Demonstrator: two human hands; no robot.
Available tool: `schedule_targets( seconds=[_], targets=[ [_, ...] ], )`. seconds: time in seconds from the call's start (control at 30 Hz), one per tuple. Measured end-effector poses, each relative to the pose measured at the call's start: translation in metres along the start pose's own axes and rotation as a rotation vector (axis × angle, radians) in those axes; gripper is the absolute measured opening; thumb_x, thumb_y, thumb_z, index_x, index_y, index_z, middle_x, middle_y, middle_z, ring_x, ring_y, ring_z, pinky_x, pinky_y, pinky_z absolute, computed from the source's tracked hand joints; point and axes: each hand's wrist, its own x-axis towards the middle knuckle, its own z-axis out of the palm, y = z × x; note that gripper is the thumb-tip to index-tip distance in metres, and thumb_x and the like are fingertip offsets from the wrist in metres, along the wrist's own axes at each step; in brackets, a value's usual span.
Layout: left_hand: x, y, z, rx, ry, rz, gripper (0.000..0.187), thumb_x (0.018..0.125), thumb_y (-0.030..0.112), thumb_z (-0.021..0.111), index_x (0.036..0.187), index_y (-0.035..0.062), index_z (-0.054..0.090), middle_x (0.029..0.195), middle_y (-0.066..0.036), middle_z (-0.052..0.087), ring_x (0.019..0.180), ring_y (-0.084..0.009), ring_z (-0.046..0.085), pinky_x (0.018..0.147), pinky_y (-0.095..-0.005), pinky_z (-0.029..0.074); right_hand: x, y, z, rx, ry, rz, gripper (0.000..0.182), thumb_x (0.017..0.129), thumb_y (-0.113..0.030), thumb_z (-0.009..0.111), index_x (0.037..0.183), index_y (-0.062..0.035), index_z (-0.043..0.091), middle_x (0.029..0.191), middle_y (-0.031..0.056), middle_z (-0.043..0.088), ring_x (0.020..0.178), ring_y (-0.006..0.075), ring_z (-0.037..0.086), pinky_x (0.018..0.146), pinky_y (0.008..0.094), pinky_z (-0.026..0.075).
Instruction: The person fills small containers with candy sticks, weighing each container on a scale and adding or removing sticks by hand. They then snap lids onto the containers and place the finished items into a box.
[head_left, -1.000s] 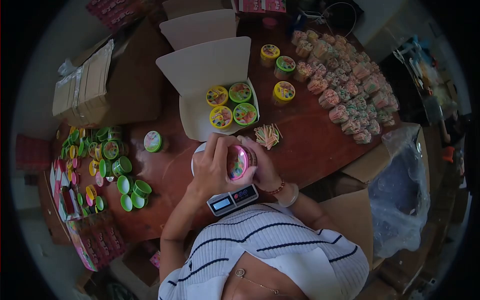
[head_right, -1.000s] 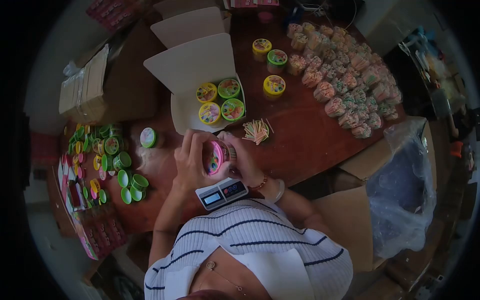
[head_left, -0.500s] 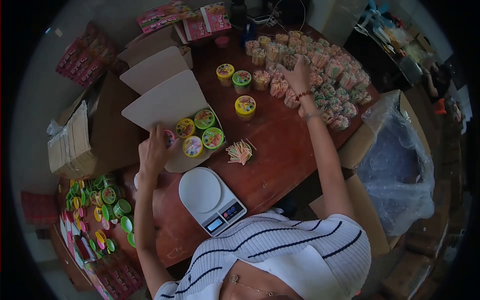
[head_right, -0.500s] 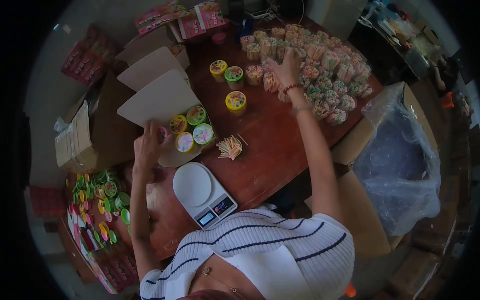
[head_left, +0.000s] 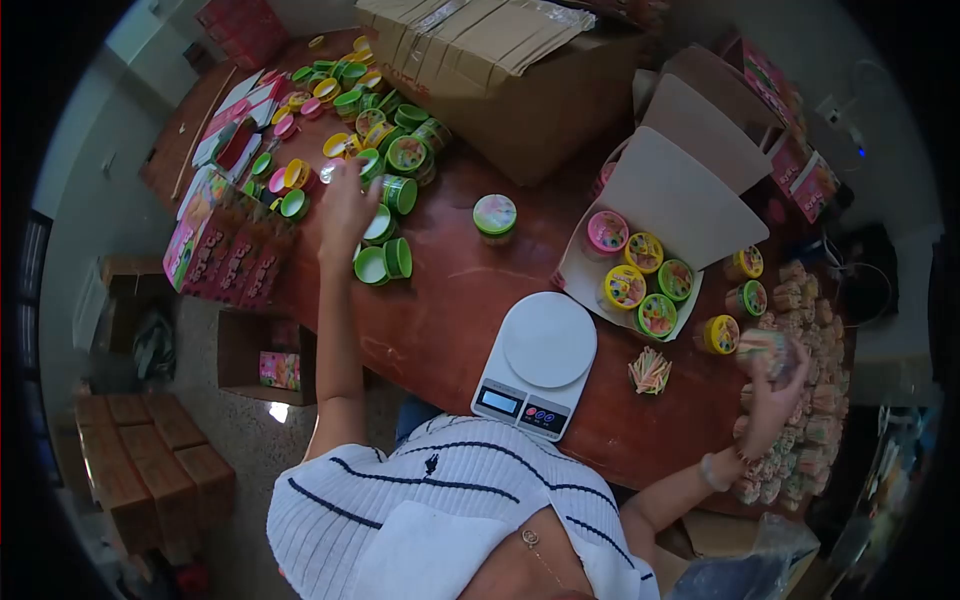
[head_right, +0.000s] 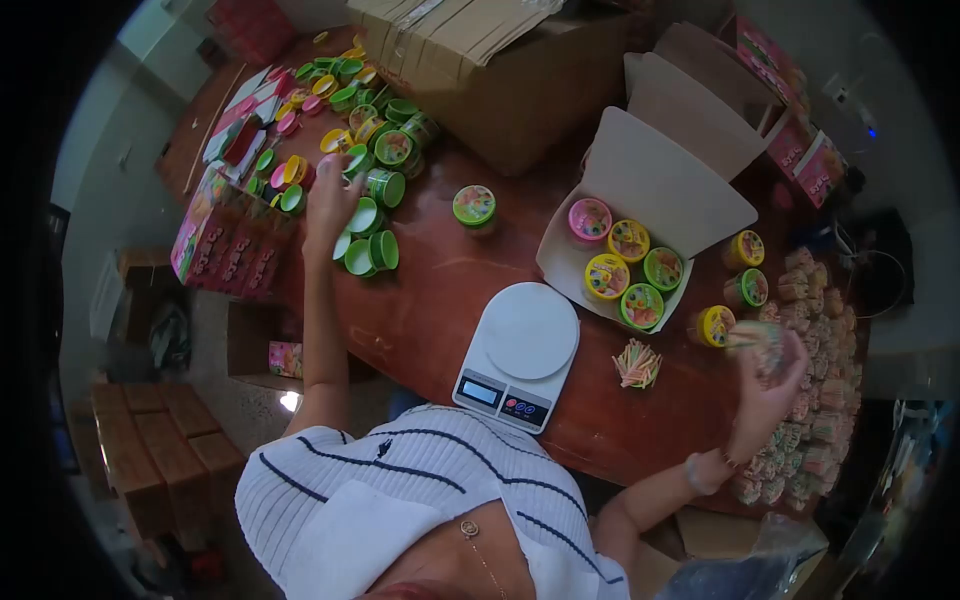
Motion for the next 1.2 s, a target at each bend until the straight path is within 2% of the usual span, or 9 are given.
schedule_targets(
  seconds=[0.13, 0.27, 0.37, 0.47, 0.5, 0.57, 0.7, 0.87, 1.2],
  targets=[
    [0.033, -0.155, 0.051, 0.094, -0.043, -0.076, 0.048, 0.084, 0.011, 0.067, 0.13, 0.0035, 0.056, 0.117, -0.032, 0.061, 0.105, -0.0489, 0.062, 0.091, -0.053, 0.052, -0.082, -0.044, 0.092, 0.17, -0.54, 0.05, 0.065, 0.072, -0.004, 0.085, 0.131, -0.004, 0.056, 0.127, 0.011, 0.063, 0.117, 0.0211, 0.061, 0.102, 0.0362, 0.051],
    [0.067, -0.23, 0.111, 0.072, -0.065, 0.093, 0.085, 0.076, 0.019, 0.083, 0.148, 0.0025, 0.042, 0.128, -0.03, 0.059, 0.121, -0.0457, 0.057, 0.103, -0.0509, 0.047, -0.129, -0.031, 0.164, -0.026, -0.627, -0.199, 0.075, 0.065, -0.008, 0.091, 0.131, -0.0036, 0.055, 0.124, 0.0133, 0.063, 0.116, 0.0263, 0.063, 0.1, 0.0372, 0.051],
    [0.076, -0.25, 0.134, -0.013, -0.026, 0.129, 0.073, 0.081, 0.023, 0.08, 0.142, 0.0005, 0.048, 0.131, -0.029, 0.058, 0.121, -0.0472, 0.056, 0.101, -0.0499, 0.048, -0.142, -0.026, 0.175, -0.038, -0.572, -0.201, 0.085, 0.063, -0.015, 0.093, 0.137, -0.0044, 0.053, 0.125, 0.0164, 0.061, 0.12, 0.035, 0.058, 0.102, 0.0422, 0.048],
    [0.058, -0.201, 0.076, 0.053, -0.164, -0.123, 0.067, 0.082, 0.028, 0.081, 0.136, -0.0006, 0.053, 0.125, -0.031, 0.059, 0.114, -0.0487, 0.059, 0.097, -0.0503, 0.05, -0.137, -0.029, 0.151, 0.072, -0.52, -0.131, 0.099, 0.065, -0.022, 0.096, 0.147, -0.0023, 0.043, 0.135, 0.0177, 0.059, 0.128, 0.0317, 0.057, 0.11, 0.0411, 0.047],
    [0.045, -0.192, 0.07, 0.144, 0.092, -0.07, 0.069, 0.084, 0.036, 0.081, 0.135, -0.002, 0.054, 0.123, -0.031, 0.061, 0.111, -0.0485, 0.06, 0.095, -0.0497, 0.051, -0.134, -0.024, 0.139, 0.077, -0.479, -0.105, 0.098, 0.066, -0.022, 0.096, 0.147, -0.002, 0.044, 0.136, 0.0178, 0.059, 0.128, 0.0304, 0.058, 0.109, 0.0415, 0.048],
    [0.04, -0.164, 0.035, 0.144, 0.157, 0.027, 0.074, 0.087, 0.043, 0.08, 0.133, -0.009, 0.055, 0.124, -0.031, 0.064, 0.113, -0.0415, 0.065, 0.094, -0.0451, 0.052, -0.128, -0.019, 0.117, 0.105, -0.403, -0.048, 0.091, 0.07, -0.019, 0.094, 0.146, -0.0005, 0.046, 0.136, 0.0171, 0.06, 0.125, 0.0265, 0.061, 0.107, 0.0408, 0.051],
    [-0.003, -0.058, -0.025, -0.463, 0.013, -0.02, 0.056, 0.098, 0.03, 0.071, 0.137, -0.0064, 0.053, 0.126, -0.014, 0.065, 0.111, -0.0202, 0.063, 0.098, -0.034, 0.049, -0.12, -0.003, 0.092, 0.157, -0.261, 0.098, 0.071, 0.081, -0.003, 0.084, 0.143, 0.0009, 0.049, 0.13, 0.0148, 0.062, 0.118, 0.0217, 0.062, 0.104, 0.0352, 0.051],
    [-0.056, 0.015, -0.045, -0.752, -0.193, -0.069, 0.056, 0.096, 0.026, 0.073, 0.141, -0.0009, 0.053, 0.13, -0.015, 0.061, 0.117, -0.0234, 0.061, 0.103, -0.0369, 0.047, -0.117, -0.003, 0.095, 0.139, -0.222, 0.135, 0.053, 0.089, 0.003, 0.073, 0.138, 0.0022, 0.053, 0.128, 0.0147, 0.063, 0.118, 0.0196, 0.062, 0.104, 0.0342, 0.051],
    [-0.107, 0.079, -0.024, -0.477, -0.503, 0.172, 0.062, 0.083, 0.02, 0.082, 0.138, 0.0085, 0.057, 0.124, -0.015, 0.059, 0.112, -0.0305, 0.063, 0.097, -0.0404, 0.052, -0.123, -0.013, 0.115, 0.133, -0.307, 0.123, 0.047, 0.09, 0.0, 0.074, 0.134, 0.0004, 0.059, 0.124, 0.0127, 0.067, 0.114, 0.0191, 0.066, 0.099, 0.0328, 0.054]
  ],
)
